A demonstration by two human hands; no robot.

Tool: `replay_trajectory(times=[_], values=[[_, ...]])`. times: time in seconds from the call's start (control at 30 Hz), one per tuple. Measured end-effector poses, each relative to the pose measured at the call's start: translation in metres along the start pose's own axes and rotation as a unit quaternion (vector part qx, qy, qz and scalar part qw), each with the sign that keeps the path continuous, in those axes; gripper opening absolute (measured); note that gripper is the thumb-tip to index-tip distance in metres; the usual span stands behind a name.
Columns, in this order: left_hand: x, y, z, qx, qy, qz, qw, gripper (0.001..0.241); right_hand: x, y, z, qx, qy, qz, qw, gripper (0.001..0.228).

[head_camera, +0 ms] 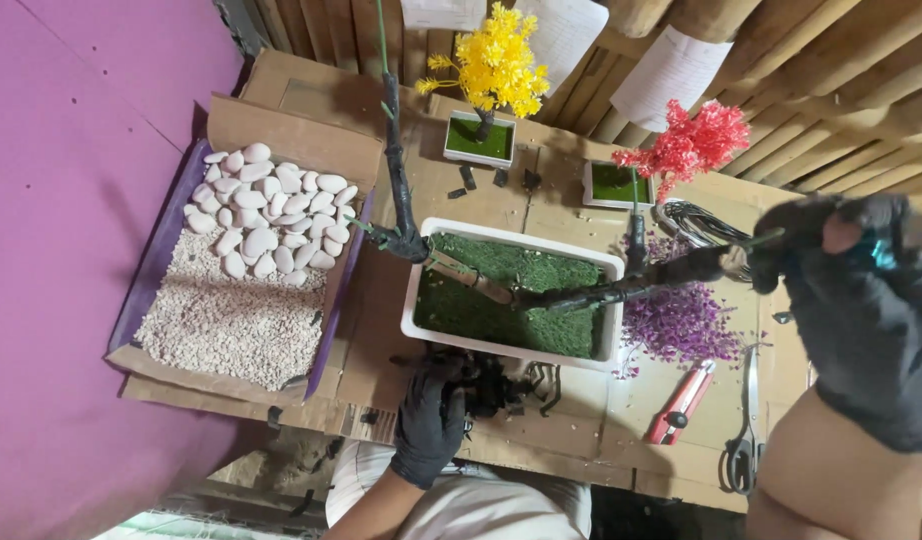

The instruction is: The person wraps black tape around the branches of a small bonsai tree in a white rectangular pot. They repeatedly tear off pieces of tape, wrap them around the branches, and use a lighter to heat the tape ends. The workspace includes other bonsai trees, white stones, and tools like scissors and pliers.

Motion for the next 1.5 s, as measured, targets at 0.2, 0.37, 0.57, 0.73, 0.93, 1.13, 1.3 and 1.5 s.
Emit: replay_trajectory(times=[0.2, 0.37, 0.57, 0.73, 0.93, 1.13, 1.3, 1.5], values=[[-0.004, 0.0, 0.005, -0.026, 0.041, 0.044, 0.998, 0.031, 0.028, -0.067, 0.072, 0.106, -0.042, -0.012, 0.993, 0.012], [-0.006, -0.001, 0.008, -0.031, 0.032, 0.037, 0.998, 0.035, 0.07, -0.117, 0.098, 0.211, 0.017, -0.038, 0.977, 0.011], [-0.019, -0.009, 0.015, -0.018, 0.032, 0.019, 0.999, 0.033, 0.063, -0.149, 0.066, 0.296, -0.023, 0.131, 0.946, 0.037], [-0.007, -0.001, 0.008, -0.02, 0.014, 0.034, 0.999, 0.034, 0.053, -0.165, 0.037, 0.294, 0.051, 0.332, 0.895, 0.035], [-0.003, 0.002, 0.007, 0.0, -0.021, 0.06, 0.998, 0.031, 0.052, -0.174, 0.033, 0.342, 0.076, 0.337, 0.874, 0.018], [-0.003, 0.002, 0.008, 0.004, -0.028, 0.048, 0.998, 0.03, 0.04, -0.177, 0.059, 0.331, -0.061, 0.001, 0.942, 0.052], [-0.012, -0.001, 0.012, -0.002, -0.05, 0.032, 0.998, 0.038, 0.048, -0.167, 0.088, 0.058, 0.066, -0.45, 0.889, 0.052], [0.019, 0.013, -0.003, 0.047, -0.015, 0.012, 0.999, 0.021, 0.104, -0.151, 0.15, 0.06, 0.037, -0.539, 0.839, 0.058]])
Point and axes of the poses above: each hand's wrist, its own z-axis away from the middle knuckle, its own y-axis out of the back of the hand, x = y × z, the point moved 2 cm from there along -z, towards the middle knuckle, and after that the axes turned 5 degrees about y, right-handed, at the moved point
